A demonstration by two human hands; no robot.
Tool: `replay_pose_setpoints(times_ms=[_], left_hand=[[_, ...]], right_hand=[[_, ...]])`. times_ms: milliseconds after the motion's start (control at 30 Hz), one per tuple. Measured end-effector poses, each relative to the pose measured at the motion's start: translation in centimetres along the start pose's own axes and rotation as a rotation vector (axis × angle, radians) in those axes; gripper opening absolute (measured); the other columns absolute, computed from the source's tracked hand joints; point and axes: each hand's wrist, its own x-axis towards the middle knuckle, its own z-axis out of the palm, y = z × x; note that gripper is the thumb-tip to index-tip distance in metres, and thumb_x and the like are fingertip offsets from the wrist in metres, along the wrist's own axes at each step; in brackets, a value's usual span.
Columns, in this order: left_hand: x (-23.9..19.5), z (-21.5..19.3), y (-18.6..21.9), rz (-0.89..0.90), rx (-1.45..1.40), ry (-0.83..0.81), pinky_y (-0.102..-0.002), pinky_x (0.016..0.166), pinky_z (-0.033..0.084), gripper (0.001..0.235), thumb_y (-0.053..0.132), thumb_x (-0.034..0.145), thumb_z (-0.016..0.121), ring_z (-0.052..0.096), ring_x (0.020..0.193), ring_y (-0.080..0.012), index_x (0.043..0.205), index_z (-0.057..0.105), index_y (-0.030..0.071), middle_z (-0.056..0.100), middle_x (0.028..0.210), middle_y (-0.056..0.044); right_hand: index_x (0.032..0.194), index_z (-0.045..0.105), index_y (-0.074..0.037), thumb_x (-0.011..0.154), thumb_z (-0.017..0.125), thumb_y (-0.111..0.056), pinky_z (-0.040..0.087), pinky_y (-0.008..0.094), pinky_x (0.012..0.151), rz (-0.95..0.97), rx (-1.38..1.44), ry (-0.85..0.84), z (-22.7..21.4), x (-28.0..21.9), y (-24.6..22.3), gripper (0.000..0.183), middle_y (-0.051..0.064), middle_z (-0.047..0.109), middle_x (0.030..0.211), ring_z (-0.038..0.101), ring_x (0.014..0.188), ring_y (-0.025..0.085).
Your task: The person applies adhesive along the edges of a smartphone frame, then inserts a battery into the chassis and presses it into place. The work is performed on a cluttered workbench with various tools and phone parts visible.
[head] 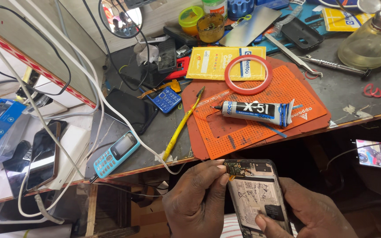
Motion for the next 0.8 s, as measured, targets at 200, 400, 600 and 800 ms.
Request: replay_pose_setpoints(times_ms=[200, 400, 600, 800], left_hand=[[0.1, -0.2, -0.3, 0.004, 0.01, -0.038, -0.029, 0.082, 0.068, 0.011, 0.005, 0.09, 0.077, 0.082, 0.098, -0.0203, 0.1, 0.075, 0.003, 0.08, 0.101, -0.013], [0.4, -0.7, 0.0, 0.03, 0.07, -0.075, -0.028, 0.079, 0.068, 0.01, 0.006, 0.09, 0.078, 0.083, 0.096, -0.0198, 0.099, 0.074, 0.004, 0.081, 0.098, -0.013], [0.7, -0.9, 0.6, -0.011, 0.122, -0.079, -0.028, 0.074, 0.067, 0.009, 0.005, 0.086, 0.079, 0.083, 0.09, -0.0175, 0.094, 0.074, 0.004, 0.081, 0.094, -0.011], [1.2, -1.2, 1.0, -0.097, 0.141, -0.159, -0.027, 0.069, 0.067, 0.007, 0.004, 0.086, 0.078, 0.083, 0.087, -0.0158, 0.092, 0.074, 0.004, 0.08, 0.09, -0.008]], right_hand=[[0.144, 0.06, -0.013, 0.084, 0.086, -0.03, 0.059, 0.036, 0.097, -0.019, -0.047, -0.043, -0.1, 0.0, 0.0, 0.068, 0.005, 0.074, 0.121, 0.072, 0.113, 0.018], [0.143, 0.058, -0.016, 0.083, 0.085, -0.035, 0.058, 0.036, 0.095, 0.123, -0.112, -0.089, 0.0, 0.0, -0.5, 0.069, 0.003, 0.074, 0.118, 0.073, 0.112, 0.017], [0.141, 0.061, -0.014, 0.079, 0.087, -0.034, 0.059, 0.035, 0.093, 0.043, -0.11, -0.042, 0.2, -0.1, -0.7, 0.07, 0.004, 0.073, 0.118, 0.073, 0.11, 0.017], [0.143, 0.06, -0.011, 0.081, 0.088, -0.034, 0.06, 0.035, 0.094, -0.051, -0.088, -0.029, 0.1, -0.3, -0.5, 0.072, 0.006, 0.073, 0.121, 0.071, 0.112, 0.019]])
